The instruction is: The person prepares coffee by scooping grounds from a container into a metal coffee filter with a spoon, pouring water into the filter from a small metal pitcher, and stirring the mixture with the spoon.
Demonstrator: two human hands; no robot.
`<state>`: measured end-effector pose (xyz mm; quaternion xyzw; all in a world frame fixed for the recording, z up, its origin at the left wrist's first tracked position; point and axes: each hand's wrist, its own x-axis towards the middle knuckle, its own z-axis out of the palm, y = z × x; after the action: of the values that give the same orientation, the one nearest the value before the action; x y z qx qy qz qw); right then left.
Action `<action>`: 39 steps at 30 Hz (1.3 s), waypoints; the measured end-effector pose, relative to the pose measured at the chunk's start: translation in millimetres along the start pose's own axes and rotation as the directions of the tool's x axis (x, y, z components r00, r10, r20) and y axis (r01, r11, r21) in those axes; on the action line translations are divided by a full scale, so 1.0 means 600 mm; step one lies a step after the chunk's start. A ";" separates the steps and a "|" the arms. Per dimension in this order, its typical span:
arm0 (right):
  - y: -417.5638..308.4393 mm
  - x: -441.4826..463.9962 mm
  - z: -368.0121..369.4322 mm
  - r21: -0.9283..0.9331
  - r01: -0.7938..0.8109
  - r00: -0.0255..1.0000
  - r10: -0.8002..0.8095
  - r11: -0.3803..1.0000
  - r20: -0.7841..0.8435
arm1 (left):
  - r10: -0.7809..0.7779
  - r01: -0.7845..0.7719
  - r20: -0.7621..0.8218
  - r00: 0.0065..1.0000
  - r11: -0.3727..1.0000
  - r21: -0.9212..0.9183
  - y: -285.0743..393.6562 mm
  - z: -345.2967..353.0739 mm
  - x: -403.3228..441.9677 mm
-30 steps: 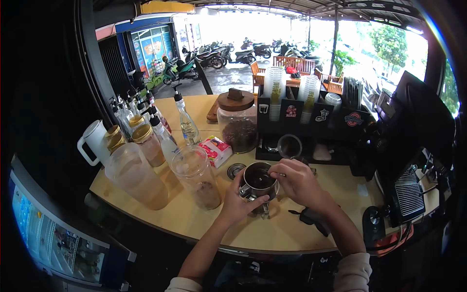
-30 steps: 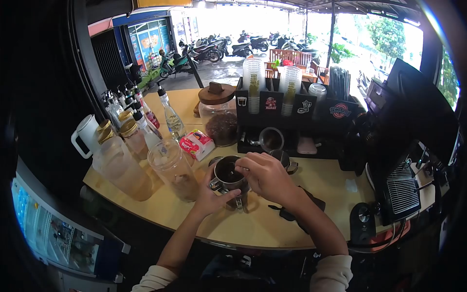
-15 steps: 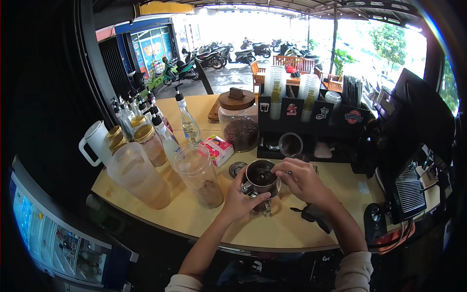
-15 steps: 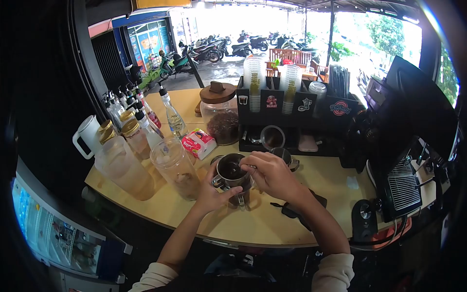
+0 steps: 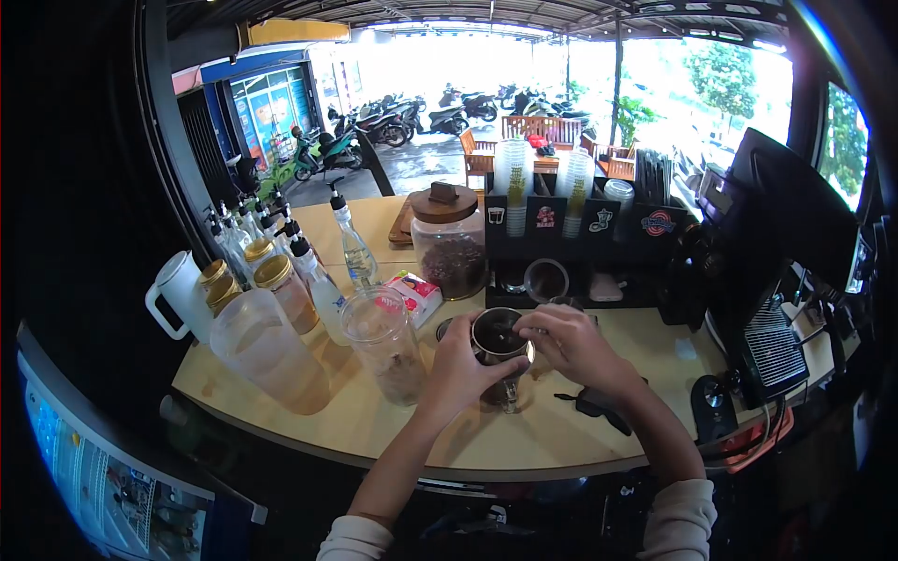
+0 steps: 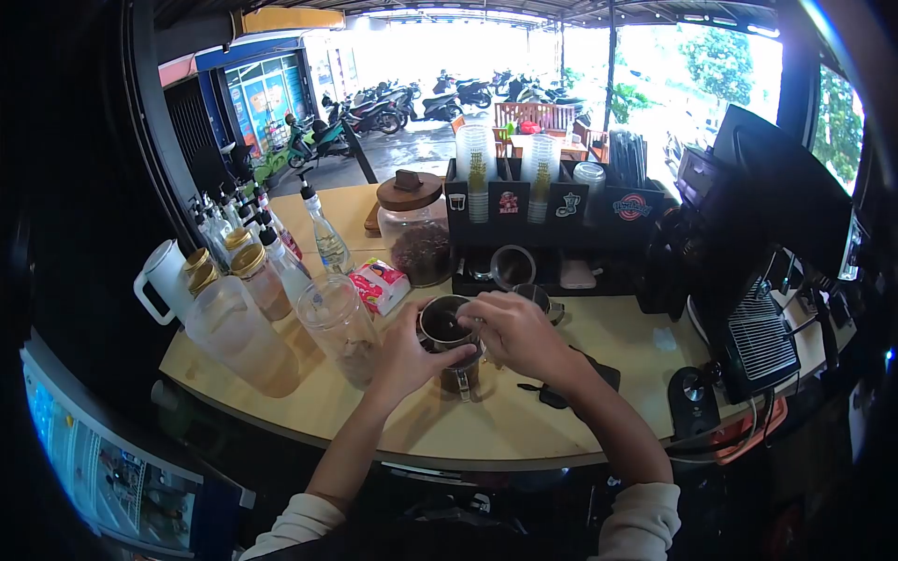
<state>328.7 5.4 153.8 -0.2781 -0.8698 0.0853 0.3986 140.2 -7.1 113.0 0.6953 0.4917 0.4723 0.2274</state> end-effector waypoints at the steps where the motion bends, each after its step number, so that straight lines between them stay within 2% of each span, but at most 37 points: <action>1: -0.003 0.001 0.002 0.040 -0.002 1.000 0.001 0.999 0.008 | -0.005 0.005 0.011 1.000 1.000 -0.029 -0.007 0.001 0.004; 6: -0.009 0.004 0.001 -0.073 0.059 0.998 -0.059 0.996 0.000 | 0.018 -0.010 0.058 0.998 0.990 -0.142 -0.026 -0.007 0.011; 8: -0.020 0.000 -0.001 -0.079 -0.019 1.000 0.019 0.997 0.001 | 0.089 -0.081 0.046 0.995 0.984 -0.161 -0.023 -0.014 0.010; 10: -0.023 -0.007 0.006 -0.016 -0.017 1.000 0.016 1.000 -0.018 | 0.118 -0.103 0.071 0.991 0.976 -0.190 -0.029 -0.018 0.014; 12: -0.036 -0.009 0.002 -0.083 0.067 0.997 -0.069 0.994 -0.022 | 0.149 -0.126 0.092 0.984 0.967 -0.220 -0.030 -0.020 0.017; 14: -0.038 -0.006 -0.004 -0.108 0.045 0.998 -0.049 0.993 -0.033 | 0.243 -0.222 0.088 0.966 0.955 -0.198 -0.025 -0.024 0.021; 16: -0.043 -0.007 -0.006 -0.135 0.029 0.998 -0.035 0.990 -0.044 | 0.282 -0.255 0.105 0.954 0.943 -0.215 -0.029 -0.027 0.027; 18: -0.052 -0.014 -0.001 -0.015 0.021 1.000 -0.021 1.000 -0.023 | 0.319 -0.287 0.116 0.941 0.930 -0.232 -0.029 -0.030 0.035; 22: -0.049 -0.017 -0.007 -0.096 -0.030 0.997 0.022 0.995 -0.080 | 0.376 -0.341 0.135 0.917 0.912 -0.226 -0.026 -0.037 0.044; 24: -0.052 -0.012 -0.016 -0.009 -0.141 0.983 0.138 0.990 -0.119 | 0.404 -0.372 0.122 0.907 0.902 -0.221 -0.026 -0.036 0.047; 25: -0.054 -0.015 -0.013 0.089 -0.171 0.982 0.177 0.981 -0.068 | 0.420 -0.386 0.115 0.900 0.893 -0.232 -0.029 -0.034 0.050; 26: -0.058 -0.015 -0.012 0.088 -0.171 0.982 0.178 0.981 -0.068 | 0.435 -0.400 0.109 0.894 0.884 -0.242 -0.030 -0.034 0.051; 28: -0.067 -0.016 -0.013 0.065 -0.110 0.994 0.112 0.992 -0.019 | 0.400 -0.362 0.125 0.908 0.898 -0.250 -0.030 -0.033 0.051; 32: -0.058 -0.009 -0.023 0.047 -0.186 0.976 0.190 0.981 -0.106 | 0.365 -0.323 0.150 0.919 0.915 -0.242 -0.036 -0.033 0.053; 34: -0.060 -0.010 -0.023 0.183 -0.180 0.984 0.178 0.967 0.023 | 0.367 -0.328 0.151 0.918 0.916 -0.231 -0.032 -0.035 0.054; 35: -0.055 -0.010 -0.020 0.185 -0.181 0.983 0.180 0.966 0.023 | 0.369 -0.331 0.156 0.916 0.917 -0.222 -0.031 -0.036 0.053; 37: -0.041 -0.012 -0.011 0.214 -0.199 0.972 0.220 0.956 -0.079 | 0.390 -0.358 0.164 0.906 0.914 -0.192 -0.033 -0.037 0.055; 39: -0.039 -0.010 -0.016 0.279 -0.247 0.964 0.265 0.928 -0.031 | 0.410 -0.386 0.167 0.897 0.909 -0.158 -0.035 -0.038 0.056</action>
<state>329.4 -18.1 165.2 -0.3343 -0.7920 0.2460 0.4478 112.5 28.2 121.8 0.8092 0.2845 0.4670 0.2150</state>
